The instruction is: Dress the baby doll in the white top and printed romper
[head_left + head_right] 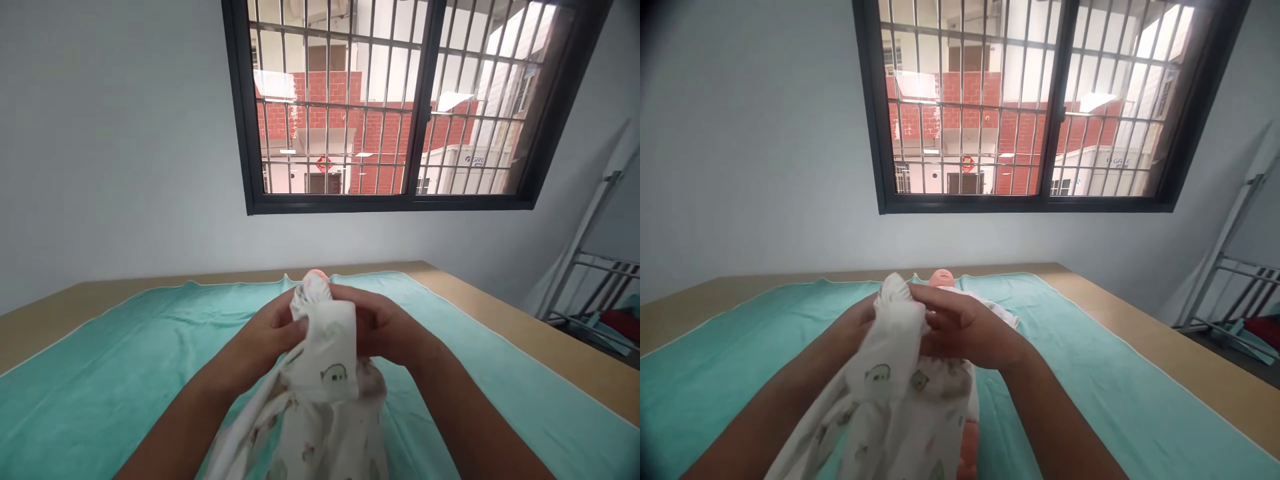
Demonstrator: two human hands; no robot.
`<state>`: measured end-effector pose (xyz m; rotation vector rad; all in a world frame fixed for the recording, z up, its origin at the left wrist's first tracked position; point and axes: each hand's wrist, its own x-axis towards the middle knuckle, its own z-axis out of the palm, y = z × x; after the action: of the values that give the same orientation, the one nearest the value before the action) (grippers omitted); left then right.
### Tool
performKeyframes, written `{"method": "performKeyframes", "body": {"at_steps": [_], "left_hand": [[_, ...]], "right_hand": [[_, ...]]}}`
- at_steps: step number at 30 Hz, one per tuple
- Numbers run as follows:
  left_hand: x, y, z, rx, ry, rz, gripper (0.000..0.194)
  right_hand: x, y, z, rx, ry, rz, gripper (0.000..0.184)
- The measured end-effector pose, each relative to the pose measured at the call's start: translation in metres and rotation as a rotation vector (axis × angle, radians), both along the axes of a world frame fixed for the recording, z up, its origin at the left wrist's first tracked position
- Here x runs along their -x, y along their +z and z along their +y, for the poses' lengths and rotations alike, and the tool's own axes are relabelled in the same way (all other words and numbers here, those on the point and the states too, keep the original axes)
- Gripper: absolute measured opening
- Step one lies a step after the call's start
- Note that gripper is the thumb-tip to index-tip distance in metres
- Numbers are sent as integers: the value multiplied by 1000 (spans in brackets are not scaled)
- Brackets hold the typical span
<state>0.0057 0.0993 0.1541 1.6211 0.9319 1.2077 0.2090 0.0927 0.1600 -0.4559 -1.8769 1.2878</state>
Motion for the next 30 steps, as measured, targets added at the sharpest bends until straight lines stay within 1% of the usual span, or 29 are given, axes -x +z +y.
{"method": "performKeyframes", "body": {"at_steps": [2,4,6,8,9,10,11,12,13,14,15,16,17,18,19,20,21,22,23,24,25,27,29,30], "left_hand": [[3,3,4,35,-242,56,44],[6,6,9,57,-412,108,38],[8,6,14,62,-518,148,38],[10,4,19,88,-586,193,38],[11,2,20,98,-583,242,35],[12,1,22,95,-548,308,27],[13,0,22,78,-488,377,18],[15,0,23,52,-414,431,13],[17,0,23,28,-337,449,12],[20,1,23,9,-272,412,12],[23,2,23,-2,-224,320,9],[26,2,21,-6,-188,188,8],[29,3,19,-1,-176,34,10],[31,4,15,21,-197,-119,13],[32,5,10,62,-248,-247,16],[32,6,4,110,-318,-326,20],[31,7,-2,156,-395,-349,26],[28,9,-9,196,-464,-325,32],[25,11,-16,220,-514,-255,34],[21,12,-22,225,-542,-152,34],[16,14,-27,221,-555,-38,33],[6,17,-35,206,-534,175,34],[-3,20,-38,161,-434,321,27],[-6,20,-37,142,-376,347,21]], "right_hand": [[4,-3,3,-58,-55,-144,42],[4,-5,7,-140,-144,-272,34],[3,-6,10,-194,-208,-366,30],[1,-6,14,-209,-283,-410,26],[-1,-5,16,-212,-329,-420,23],[-4,-5,17,-215,-361,-443,18],[-7,-5,19,-217,-360,-484,14],[-12,-4,19,-211,-317,-538,15],[-16,-4,19,-199,-232,-595,19],[-21,-4,18,-183,-121,-644,23],[-26,-3,16,-167,-6,-670,26],[-30,-2,14,-158,91,-666,28],[-33,-2,12,-157,158,-632,30],[-34,-2,9,-161,200,-574,31],[-35,-2,7,-167,207,-484,29],[-34,-2,5,-163,174,-357,25],[-32,-2,4,-146,102,-203,22],[-28,-3,2,-119,2,-40,21],[-24,-4,1,-91,-107,101,22],[-18,-5,-1,-68,-203,191,24],[-11,-6,-2,-58,-269,222,25],[1,-9,-4,-77,-315,157,25],[11,-11,-4,-110,-344,79,26],[13,-12,-3,-118,-369,68,26]]}}
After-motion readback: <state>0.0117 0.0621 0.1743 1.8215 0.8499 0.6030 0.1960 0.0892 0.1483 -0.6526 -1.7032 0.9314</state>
